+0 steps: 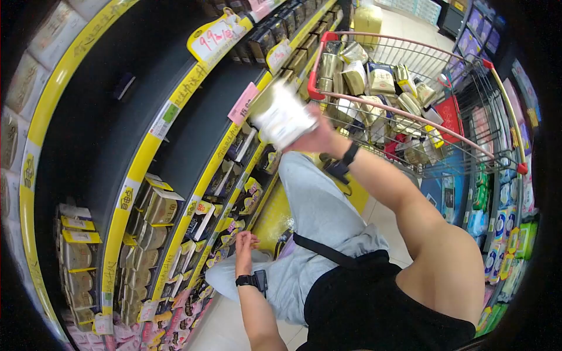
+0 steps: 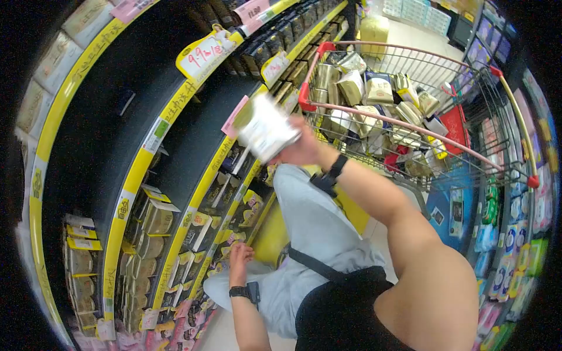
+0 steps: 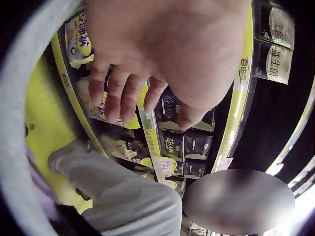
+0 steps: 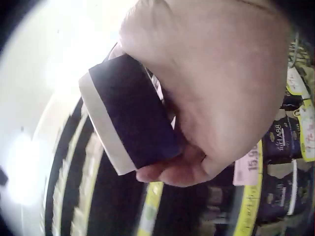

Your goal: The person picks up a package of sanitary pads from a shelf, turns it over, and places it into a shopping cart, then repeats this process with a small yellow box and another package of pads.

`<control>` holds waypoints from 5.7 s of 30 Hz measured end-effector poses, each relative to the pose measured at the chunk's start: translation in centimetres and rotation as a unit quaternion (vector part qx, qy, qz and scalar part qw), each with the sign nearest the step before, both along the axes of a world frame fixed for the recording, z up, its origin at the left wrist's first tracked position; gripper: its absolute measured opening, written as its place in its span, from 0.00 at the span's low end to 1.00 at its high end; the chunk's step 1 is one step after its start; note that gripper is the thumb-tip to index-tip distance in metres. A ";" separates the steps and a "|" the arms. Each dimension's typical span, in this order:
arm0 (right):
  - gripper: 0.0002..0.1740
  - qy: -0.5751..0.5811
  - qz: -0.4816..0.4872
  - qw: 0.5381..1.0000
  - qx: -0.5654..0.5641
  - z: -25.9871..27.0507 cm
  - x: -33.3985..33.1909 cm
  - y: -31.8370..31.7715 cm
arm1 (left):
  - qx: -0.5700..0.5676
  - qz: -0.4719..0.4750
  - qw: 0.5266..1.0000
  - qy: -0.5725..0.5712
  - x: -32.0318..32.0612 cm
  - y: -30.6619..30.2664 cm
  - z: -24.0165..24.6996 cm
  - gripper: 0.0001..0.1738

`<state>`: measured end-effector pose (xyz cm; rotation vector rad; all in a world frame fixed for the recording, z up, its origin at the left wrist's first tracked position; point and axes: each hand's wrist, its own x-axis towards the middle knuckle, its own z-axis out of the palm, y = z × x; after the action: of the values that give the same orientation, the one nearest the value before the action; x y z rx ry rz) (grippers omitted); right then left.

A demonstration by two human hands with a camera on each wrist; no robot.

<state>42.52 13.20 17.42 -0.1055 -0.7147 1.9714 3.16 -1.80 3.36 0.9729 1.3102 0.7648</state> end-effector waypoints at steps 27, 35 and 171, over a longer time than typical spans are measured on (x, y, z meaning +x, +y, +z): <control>0.16 -0.512 0.238 0.825 0.011 -19.0 -24.1 -2.0 | 0.255 0.296 0.907 0.156 -7.2 -1.9 5.9 0.05; 0.16 -0.466 0.221 0.856 0.029 -20.0 -26.0 -0.4 | 0.321 0.449 0.616 0.562 -16.0 1.3 19.3 0.41; 0.23 -0.438 0.118 0.891 -0.033 -16.2 -19.6 -2.5 | 0.078 0.045 0.994 0.066 -1.3 2.0 -5.6 0.18</control>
<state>22.88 10.68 1.23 -1.0439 -1.2731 2.1464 1.84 0.24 -2.28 1.1114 1.4324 0.8946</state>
